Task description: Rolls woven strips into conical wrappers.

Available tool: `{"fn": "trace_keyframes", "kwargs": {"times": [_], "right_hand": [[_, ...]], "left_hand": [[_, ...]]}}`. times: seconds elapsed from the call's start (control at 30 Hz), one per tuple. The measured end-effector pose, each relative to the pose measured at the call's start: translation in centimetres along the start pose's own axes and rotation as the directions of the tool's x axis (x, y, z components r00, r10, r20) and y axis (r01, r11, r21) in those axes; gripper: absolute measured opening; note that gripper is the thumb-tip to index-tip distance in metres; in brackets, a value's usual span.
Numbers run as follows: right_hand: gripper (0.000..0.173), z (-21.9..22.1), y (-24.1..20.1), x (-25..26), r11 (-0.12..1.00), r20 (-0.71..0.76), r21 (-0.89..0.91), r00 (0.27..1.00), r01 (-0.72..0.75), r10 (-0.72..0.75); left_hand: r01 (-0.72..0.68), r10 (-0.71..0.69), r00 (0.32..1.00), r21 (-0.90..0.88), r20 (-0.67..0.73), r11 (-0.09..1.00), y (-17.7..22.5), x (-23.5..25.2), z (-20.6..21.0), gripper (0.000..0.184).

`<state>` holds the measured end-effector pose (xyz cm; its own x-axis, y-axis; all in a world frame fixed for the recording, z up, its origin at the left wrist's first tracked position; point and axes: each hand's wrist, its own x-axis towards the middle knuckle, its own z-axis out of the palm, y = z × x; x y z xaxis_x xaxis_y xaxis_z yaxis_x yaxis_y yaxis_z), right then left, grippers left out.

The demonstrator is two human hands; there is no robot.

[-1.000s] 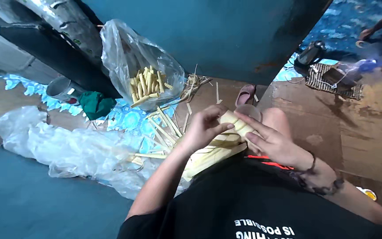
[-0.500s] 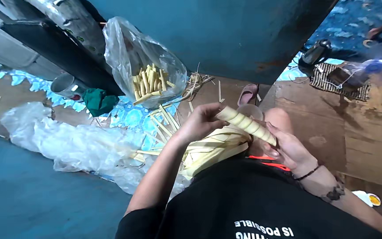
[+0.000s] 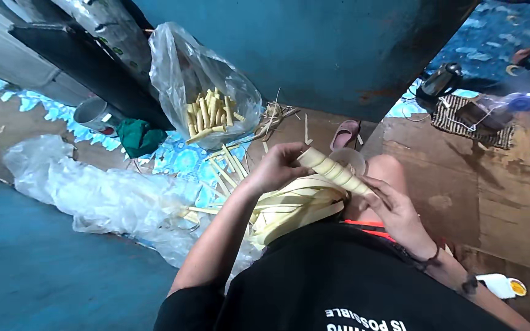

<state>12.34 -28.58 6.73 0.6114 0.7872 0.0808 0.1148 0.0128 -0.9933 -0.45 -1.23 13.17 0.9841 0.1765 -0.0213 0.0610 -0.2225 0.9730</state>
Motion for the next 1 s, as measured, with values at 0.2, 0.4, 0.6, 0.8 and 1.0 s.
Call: {"fn": "trace_keyframes", "kwargs": {"times": [0.2,0.4,0.6,0.8,1.0], "right_hand": [[0.04,0.1,0.3,-0.7,0.999,-0.009,-0.034,0.999,0.03,-0.03],[0.041,-0.2,-0.7,-0.6,0.783,0.117,0.457,0.901,-0.422,0.418],[0.038,-0.3,0.5,-1.3,1.0,0.009,0.002,1.0,-0.027,0.027],[0.038,-0.3,0.4,-1.5,0.999,-0.015,-0.015,0.999,-0.043,0.042],[0.04,-0.2,-0.6,-1.2,0.801,0.073,0.415,0.894,-0.431,0.443]], "left_hand": [[-0.011,0.011,1.0,-0.01,0.008,1.0,-0.3,0.2,-0.3,0.017],[0.0,0.001,0.998,-0.011,0.062,1.0,-0.3,0.2,-0.5,0.019],[0.033,-0.035,0.998,0.029,0.054,0.999,-0.4,0.4,-1.0,0.026],[0.04,-0.04,0.997,-0.008,0.06,0.999,-0.4,0.5,-1.0,0.022],[0.01,-0.009,0.997,-0.013,0.079,1.0,-0.6,0.6,-1.3,0.023]]}}
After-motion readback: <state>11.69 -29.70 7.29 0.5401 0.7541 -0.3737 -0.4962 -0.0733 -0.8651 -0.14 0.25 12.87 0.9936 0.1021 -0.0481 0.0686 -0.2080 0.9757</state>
